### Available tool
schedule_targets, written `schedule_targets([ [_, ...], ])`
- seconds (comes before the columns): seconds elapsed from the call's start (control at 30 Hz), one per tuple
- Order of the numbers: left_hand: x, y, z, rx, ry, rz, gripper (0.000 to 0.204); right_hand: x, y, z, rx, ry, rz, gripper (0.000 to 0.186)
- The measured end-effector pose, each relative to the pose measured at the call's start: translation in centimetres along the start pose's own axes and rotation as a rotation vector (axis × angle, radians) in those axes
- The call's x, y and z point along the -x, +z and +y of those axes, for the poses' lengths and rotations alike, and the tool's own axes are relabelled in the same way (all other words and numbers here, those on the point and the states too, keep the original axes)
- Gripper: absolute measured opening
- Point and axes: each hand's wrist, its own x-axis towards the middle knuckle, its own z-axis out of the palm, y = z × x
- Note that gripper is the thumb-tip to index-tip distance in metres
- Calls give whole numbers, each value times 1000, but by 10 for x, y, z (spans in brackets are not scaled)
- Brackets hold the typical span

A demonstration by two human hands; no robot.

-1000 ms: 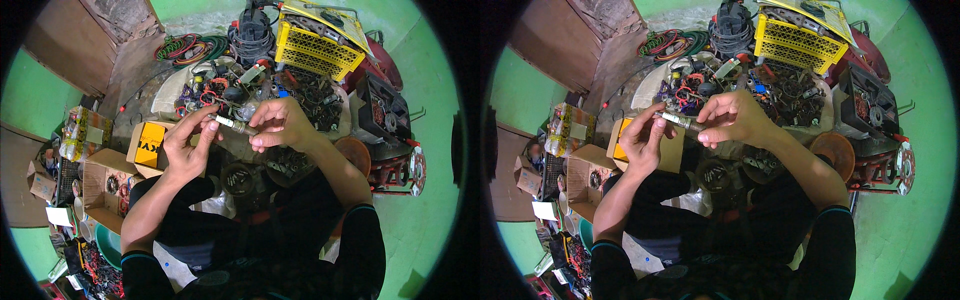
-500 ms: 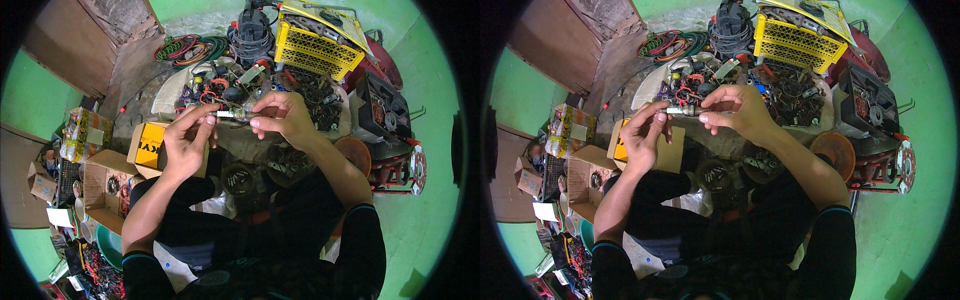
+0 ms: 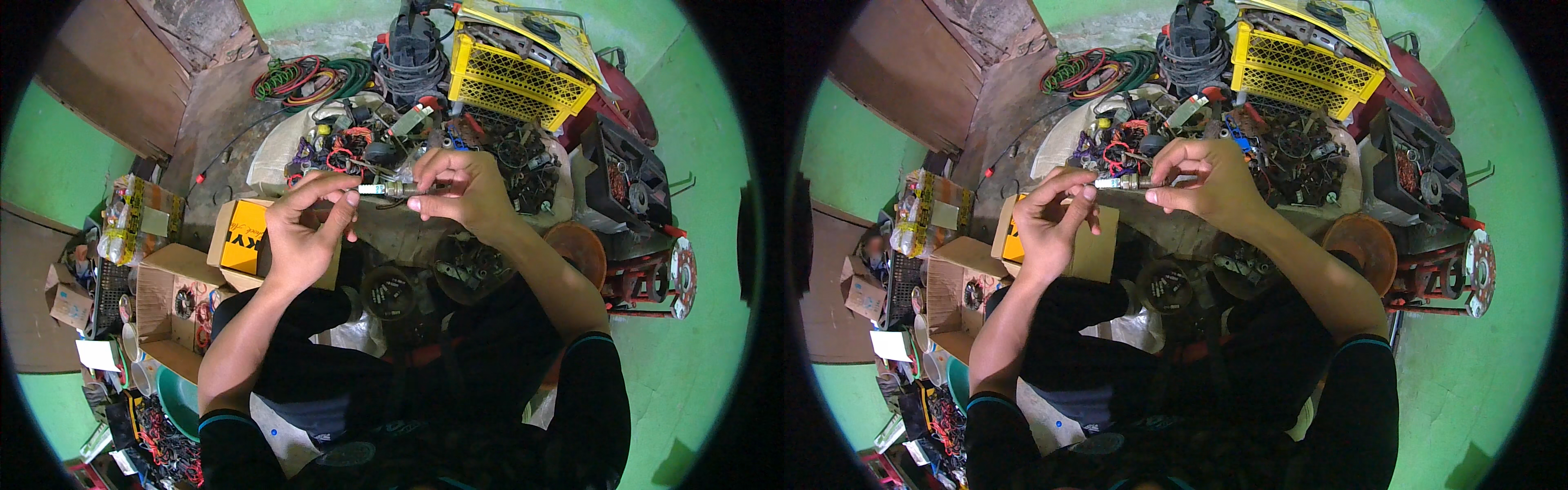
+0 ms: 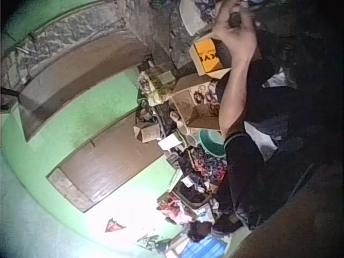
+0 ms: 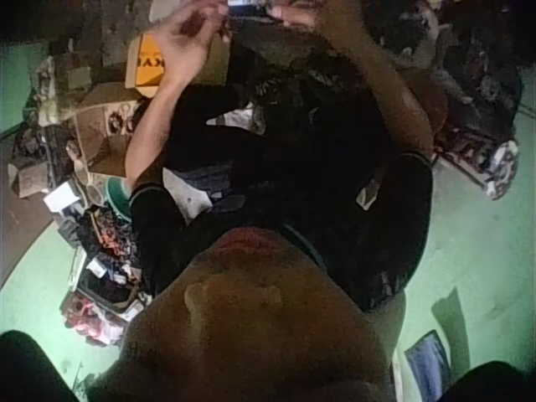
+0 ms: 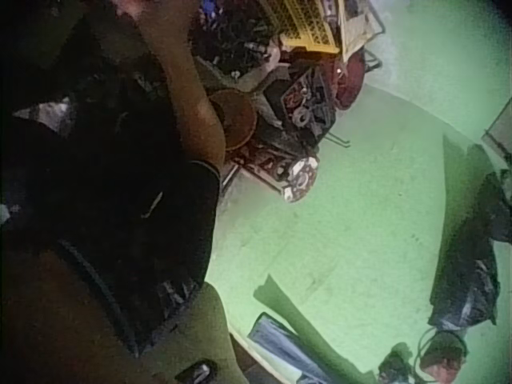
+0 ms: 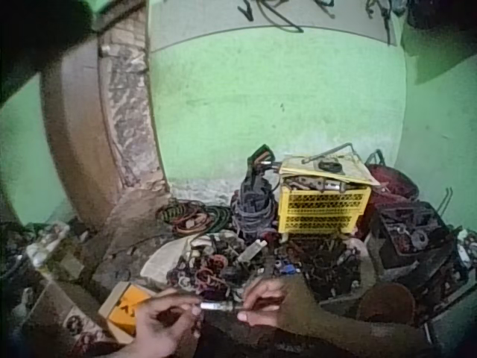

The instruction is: The person sits on the floor and sorts through a large pile of electronic scrap and miscellaneous parts. They pick up various items, including wires, metal brackets, and small cylindrical components, inspect them briefly, and place them back into the pile or into a nearby cardboard box.

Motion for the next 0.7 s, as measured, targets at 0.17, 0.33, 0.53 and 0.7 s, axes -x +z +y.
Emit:
schedule_targets([
  [0.17, -1, -3, -2, 14, 1, 15, 17, 1, 1, 0, 49, 84, -50, 20],
  [0.33, -2, -3, -1, -18, 6, 6, 18, 0, 1, -2, 37, 119, -86, 19],
  [0.53, -12, -18, 1, -474, -194, -324, 14, -2, -10, 13, 146, 241, -236, 16],
  [0.7, -1, -15, -34, -622, -269, -711, 16, 2, -14, 55, 424, 225, -638, 12],
])
